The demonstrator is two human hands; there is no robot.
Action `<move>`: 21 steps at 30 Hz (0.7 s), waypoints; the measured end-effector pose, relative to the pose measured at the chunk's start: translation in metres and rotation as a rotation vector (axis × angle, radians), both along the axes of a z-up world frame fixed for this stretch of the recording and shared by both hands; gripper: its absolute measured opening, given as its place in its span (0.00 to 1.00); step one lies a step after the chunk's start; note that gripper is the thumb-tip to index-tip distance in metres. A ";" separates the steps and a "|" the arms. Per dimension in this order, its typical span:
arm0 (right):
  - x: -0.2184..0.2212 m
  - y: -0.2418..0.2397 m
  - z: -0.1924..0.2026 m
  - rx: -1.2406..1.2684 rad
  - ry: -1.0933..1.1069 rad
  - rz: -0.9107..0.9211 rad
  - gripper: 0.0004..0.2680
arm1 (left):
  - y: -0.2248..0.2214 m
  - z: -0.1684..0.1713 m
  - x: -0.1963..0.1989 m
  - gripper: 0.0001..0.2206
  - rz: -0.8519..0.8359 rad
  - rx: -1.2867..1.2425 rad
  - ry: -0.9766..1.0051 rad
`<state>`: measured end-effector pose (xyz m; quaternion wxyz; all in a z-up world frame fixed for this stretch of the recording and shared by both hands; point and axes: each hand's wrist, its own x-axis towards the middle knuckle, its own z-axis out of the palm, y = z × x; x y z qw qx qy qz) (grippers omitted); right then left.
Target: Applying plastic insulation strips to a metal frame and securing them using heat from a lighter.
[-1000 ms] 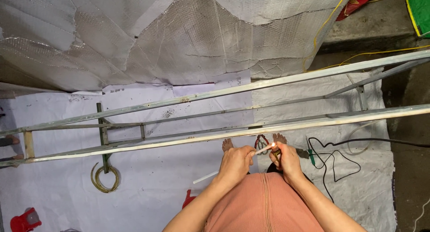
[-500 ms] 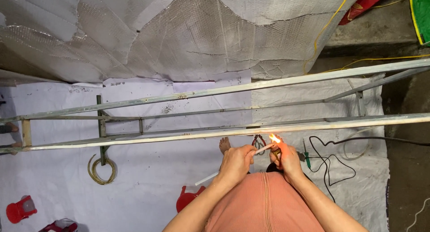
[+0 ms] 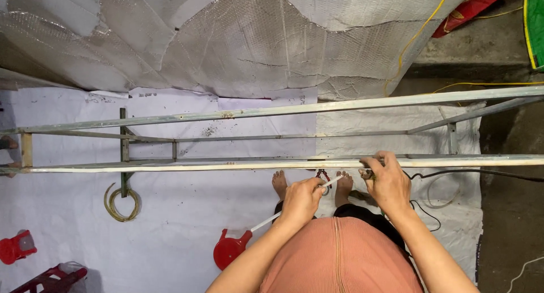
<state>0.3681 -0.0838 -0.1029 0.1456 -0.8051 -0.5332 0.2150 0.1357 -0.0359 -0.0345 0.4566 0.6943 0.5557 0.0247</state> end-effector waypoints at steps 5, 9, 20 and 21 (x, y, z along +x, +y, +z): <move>0.021 0.016 -0.012 -0.007 -0.209 0.270 0.10 | -0.008 -0.024 0.019 0.10 -0.016 0.061 0.049; 0.029 0.025 -0.008 -0.076 -0.175 0.312 0.08 | -0.011 -0.022 0.032 0.11 -0.062 0.176 0.091; 0.037 0.041 -0.007 -0.225 -0.074 0.320 0.05 | -0.005 -0.037 0.059 0.04 -0.255 0.851 0.306; 0.037 0.042 -0.008 -0.224 -0.073 0.322 0.05 | -0.005 -0.037 0.061 0.04 -0.255 0.851 0.308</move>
